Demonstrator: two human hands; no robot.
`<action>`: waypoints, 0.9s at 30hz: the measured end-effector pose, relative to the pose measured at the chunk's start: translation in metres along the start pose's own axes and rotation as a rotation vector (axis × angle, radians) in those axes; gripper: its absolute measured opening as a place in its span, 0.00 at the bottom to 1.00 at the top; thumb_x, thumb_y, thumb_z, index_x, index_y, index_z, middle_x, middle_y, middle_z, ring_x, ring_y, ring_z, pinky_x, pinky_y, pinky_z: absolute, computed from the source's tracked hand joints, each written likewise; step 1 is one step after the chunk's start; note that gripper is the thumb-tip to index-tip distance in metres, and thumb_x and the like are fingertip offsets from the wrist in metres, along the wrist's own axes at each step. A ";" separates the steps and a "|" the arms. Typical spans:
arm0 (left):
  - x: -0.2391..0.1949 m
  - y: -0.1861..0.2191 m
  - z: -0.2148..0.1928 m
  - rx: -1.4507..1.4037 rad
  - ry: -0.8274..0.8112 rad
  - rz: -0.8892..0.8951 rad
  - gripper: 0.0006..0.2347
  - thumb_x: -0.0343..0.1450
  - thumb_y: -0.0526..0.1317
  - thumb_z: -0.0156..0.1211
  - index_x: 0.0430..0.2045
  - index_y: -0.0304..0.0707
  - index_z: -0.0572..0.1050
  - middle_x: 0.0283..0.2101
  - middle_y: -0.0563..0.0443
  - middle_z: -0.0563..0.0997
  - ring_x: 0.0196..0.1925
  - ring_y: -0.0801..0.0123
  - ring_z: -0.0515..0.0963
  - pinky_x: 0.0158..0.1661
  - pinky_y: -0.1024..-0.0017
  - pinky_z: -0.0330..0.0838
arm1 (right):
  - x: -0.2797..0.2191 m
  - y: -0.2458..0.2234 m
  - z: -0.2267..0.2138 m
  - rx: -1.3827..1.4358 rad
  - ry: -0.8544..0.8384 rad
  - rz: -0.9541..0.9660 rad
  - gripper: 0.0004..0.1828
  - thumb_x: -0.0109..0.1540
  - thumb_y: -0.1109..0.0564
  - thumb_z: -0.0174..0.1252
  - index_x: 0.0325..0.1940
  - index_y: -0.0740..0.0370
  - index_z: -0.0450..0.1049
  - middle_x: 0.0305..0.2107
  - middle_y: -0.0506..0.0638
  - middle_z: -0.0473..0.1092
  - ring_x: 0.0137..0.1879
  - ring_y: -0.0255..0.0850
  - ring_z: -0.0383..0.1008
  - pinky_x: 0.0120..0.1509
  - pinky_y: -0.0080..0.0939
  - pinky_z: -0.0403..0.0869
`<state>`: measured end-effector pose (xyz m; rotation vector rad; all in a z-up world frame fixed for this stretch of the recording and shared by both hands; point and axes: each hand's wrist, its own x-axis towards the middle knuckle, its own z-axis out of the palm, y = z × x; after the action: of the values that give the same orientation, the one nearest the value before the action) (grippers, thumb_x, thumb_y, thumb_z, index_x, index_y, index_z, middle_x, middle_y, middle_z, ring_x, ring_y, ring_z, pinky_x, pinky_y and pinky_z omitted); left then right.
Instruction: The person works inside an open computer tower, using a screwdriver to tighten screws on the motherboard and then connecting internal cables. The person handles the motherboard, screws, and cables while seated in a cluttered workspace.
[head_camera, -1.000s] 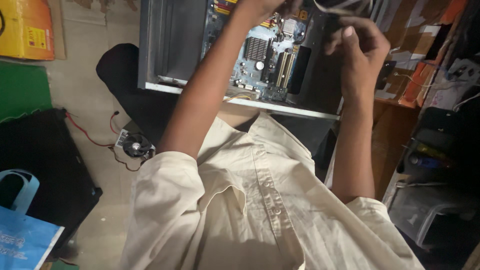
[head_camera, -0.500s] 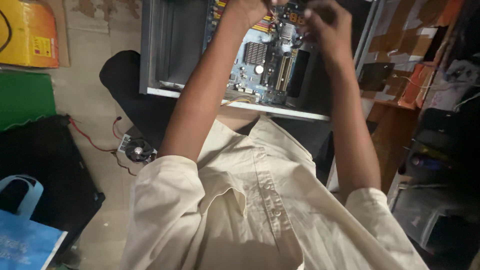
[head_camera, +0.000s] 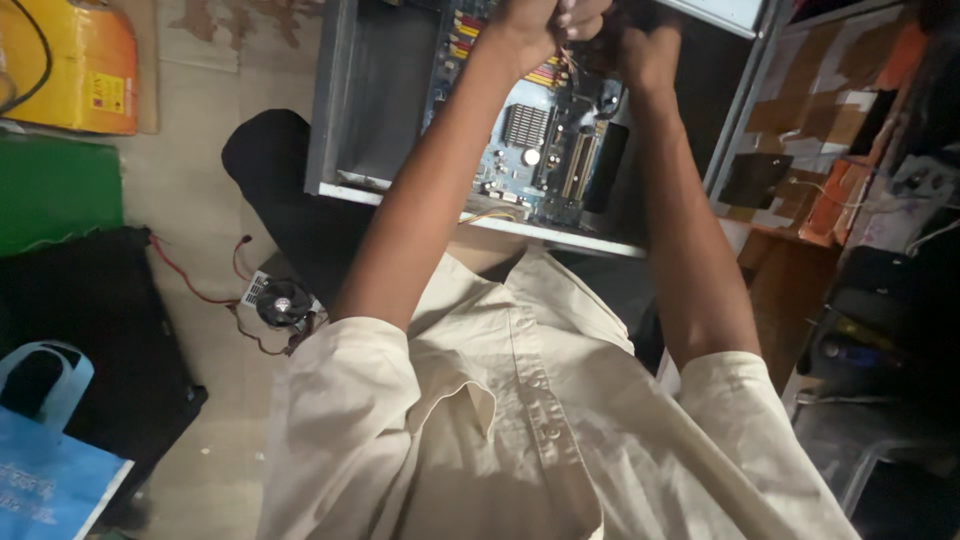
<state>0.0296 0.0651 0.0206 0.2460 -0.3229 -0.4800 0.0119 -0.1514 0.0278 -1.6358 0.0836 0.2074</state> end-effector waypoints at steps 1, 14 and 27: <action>0.000 0.001 0.002 0.001 0.019 0.006 0.14 0.74 0.34 0.53 0.16 0.41 0.63 0.17 0.56 0.59 0.20 0.73 0.59 0.27 0.69 0.53 | -0.001 -0.003 0.002 -0.038 0.020 -0.011 0.14 0.64 0.68 0.50 0.54 0.72 0.67 0.34 0.57 0.76 0.32 0.43 0.81 0.33 0.43 0.82; -0.001 0.011 0.023 0.170 -0.031 -0.006 0.17 0.77 0.37 0.50 0.14 0.41 0.61 0.15 0.56 0.57 0.19 0.75 0.58 0.27 0.72 0.54 | -0.040 -0.064 -0.001 -0.740 0.103 -0.074 0.12 0.63 0.56 0.69 0.43 0.70 0.79 0.34 0.59 0.80 0.37 0.42 0.82 0.40 0.40 0.79; -0.001 0.003 0.005 0.188 -0.039 0.019 0.16 0.76 0.37 0.54 0.15 0.42 0.61 0.18 0.57 0.59 0.20 0.75 0.59 0.29 0.72 0.56 | -0.138 -0.157 -0.007 -0.922 -0.137 -0.185 0.07 0.67 0.64 0.62 0.47 0.72 0.77 0.32 0.60 0.76 0.38 0.45 0.78 0.44 0.45 0.75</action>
<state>0.0284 0.0672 0.0259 0.4160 -0.4088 -0.4363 -0.0943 -0.1559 0.2079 -2.5222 -0.3136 0.2294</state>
